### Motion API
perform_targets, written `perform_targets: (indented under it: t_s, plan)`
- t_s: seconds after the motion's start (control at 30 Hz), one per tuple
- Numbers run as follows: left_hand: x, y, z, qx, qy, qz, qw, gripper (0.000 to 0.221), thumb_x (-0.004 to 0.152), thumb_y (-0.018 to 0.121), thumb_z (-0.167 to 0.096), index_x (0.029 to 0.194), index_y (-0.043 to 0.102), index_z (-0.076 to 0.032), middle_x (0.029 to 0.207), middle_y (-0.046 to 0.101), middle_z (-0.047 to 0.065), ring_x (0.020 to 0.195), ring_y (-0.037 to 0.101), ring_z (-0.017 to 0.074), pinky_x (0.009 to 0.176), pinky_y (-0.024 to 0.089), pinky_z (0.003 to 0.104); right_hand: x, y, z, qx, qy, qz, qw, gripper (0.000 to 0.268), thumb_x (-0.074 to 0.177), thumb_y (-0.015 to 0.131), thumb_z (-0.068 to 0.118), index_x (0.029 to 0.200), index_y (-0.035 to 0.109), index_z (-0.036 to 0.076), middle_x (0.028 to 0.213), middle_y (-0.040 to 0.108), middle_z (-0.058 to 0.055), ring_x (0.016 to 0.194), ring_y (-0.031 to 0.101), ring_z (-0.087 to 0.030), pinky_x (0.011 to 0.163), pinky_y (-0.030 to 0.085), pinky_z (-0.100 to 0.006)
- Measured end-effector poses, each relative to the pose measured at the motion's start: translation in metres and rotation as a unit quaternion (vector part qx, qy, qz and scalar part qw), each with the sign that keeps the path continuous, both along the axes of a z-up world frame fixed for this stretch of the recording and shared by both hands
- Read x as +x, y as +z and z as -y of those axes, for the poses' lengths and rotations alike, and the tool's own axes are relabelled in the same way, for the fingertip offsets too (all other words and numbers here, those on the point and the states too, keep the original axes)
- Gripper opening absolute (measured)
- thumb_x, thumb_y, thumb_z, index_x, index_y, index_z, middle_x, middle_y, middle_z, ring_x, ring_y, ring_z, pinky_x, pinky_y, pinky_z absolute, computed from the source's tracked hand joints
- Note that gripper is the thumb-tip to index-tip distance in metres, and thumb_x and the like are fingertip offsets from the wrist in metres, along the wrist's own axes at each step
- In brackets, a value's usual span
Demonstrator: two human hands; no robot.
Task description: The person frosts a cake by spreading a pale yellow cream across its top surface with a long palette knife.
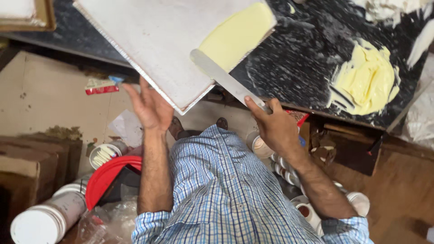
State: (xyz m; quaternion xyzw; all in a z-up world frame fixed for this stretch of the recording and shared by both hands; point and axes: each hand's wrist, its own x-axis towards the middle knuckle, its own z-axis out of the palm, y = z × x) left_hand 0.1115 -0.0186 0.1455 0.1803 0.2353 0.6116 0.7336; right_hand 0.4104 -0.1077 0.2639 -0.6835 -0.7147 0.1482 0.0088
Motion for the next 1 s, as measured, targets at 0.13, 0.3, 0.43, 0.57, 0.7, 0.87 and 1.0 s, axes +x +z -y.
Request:
perform_targets:
  t_s: [0.13,0.3,0.43,0.57,0.7,0.87,1.0]
  plan:
    - [-0.014,0.002,-0.003,-0.023,-0.019,-0.022,0.999,0.113,0.089,0.048,-0.085,0.168,0.017,-0.01,0.176,0.021,0.014,0.164,0.022,0.0329,0.137,0.02,0.056,0.037,-0.025,0.013,0.216,-0.118,0.108,0.963,0.05,0.102,0.069,0.008,0.148,0.065,0.026,0.107,0.059,-0.016,0.082,0.062,-0.026,0.065,0.054,-0.037]
    - [-0.029,0.01,-0.01,0.038,-0.064,-0.116,0.991,0.119,0.089,0.054,-0.088,0.17,0.012,-0.012,0.182,0.013,0.013,0.167,0.017,0.032,0.137,0.021,0.055,0.189,-0.102,0.105,0.244,-0.393,-0.048,0.885,0.046,0.108,0.067,0.016,0.153,0.058,0.02,0.099,0.061,-0.017,0.089,0.06,-0.032,0.083,0.052,-0.048]
    - [-0.032,0.02,-0.019,0.101,-0.084,-0.215,0.968,0.118,0.088,0.052,-0.091,0.169,0.013,-0.014,0.18,0.014,0.017,0.163,0.019,0.0325,0.134,0.028,0.058,0.243,-0.17,0.192,0.187,-0.495,0.049,0.847,0.046,0.106,0.065,0.018,0.152,0.06,0.019,0.09,0.061,-0.018,0.087,0.057,-0.033,0.083,0.05,-0.049]
    - [-0.03,0.022,-0.017,0.091,-0.074,-0.265,0.957,0.115,0.092,0.051,-0.088,0.17,0.016,-0.011,0.182,0.016,0.018,0.167,0.024,0.0325,0.136,0.026,0.054,0.239,-0.184,0.207,0.178,-0.412,-0.16,0.879,0.041,0.115,0.058,0.019,0.155,0.054,0.009,0.14,0.063,-0.024,0.128,0.058,-0.037,0.104,0.045,-0.047]
    - [-0.029,0.02,-0.012,0.099,-0.079,-0.275,0.953,0.113,0.094,0.05,-0.087,0.17,0.017,-0.01,0.181,0.018,0.018,0.161,0.024,0.0306,0.135,0.027,0.053,0.252,-0.173,0.186,0.063,-0.566,-0.114,0.814,0.045,0.109,0.05,0.023,0.154,0.055,0.019,0.114,0.068,-0.025,0.11,0.066,-0.038,0.1,0.051,-0.043]
    - [-0.027,0.012,-0.007,0.055,-0.03,-0.238,0.969,0.119,0.09,0.055,-0.085,0.169,0.009,-0.009,0.179,0.016,0.019,0.165,0.024,0.0332,0.13,0.025,0.054,0.261,-0.182,0.159,0.157,-0.435,-0.355,0.813,0.044,0.115,0.05,0.02,0.158,0.048,0.013,0.111,0.066,-0.017,0.089,0.057,-0.023,0.073,0.047,-0.035]
    - [-0.025,0.015,0.001,0.027,-0.053,-0.184,0.981,0.13,0.085,0.061,-0.088,0.17,0.007,-0.006,0.18,0.018,0.02,0.165,0.026,0.0355,0.128,0.029,0.06,0.219,-0.157,0.12,0.012,-0.422,-0.707,0.567,0.05,0.114,0.05,0.02,0.16,0.04,0.006,0.093,0.066,-0.011,0.059,0.051,-0.013,0.05,0.041,-0.025]
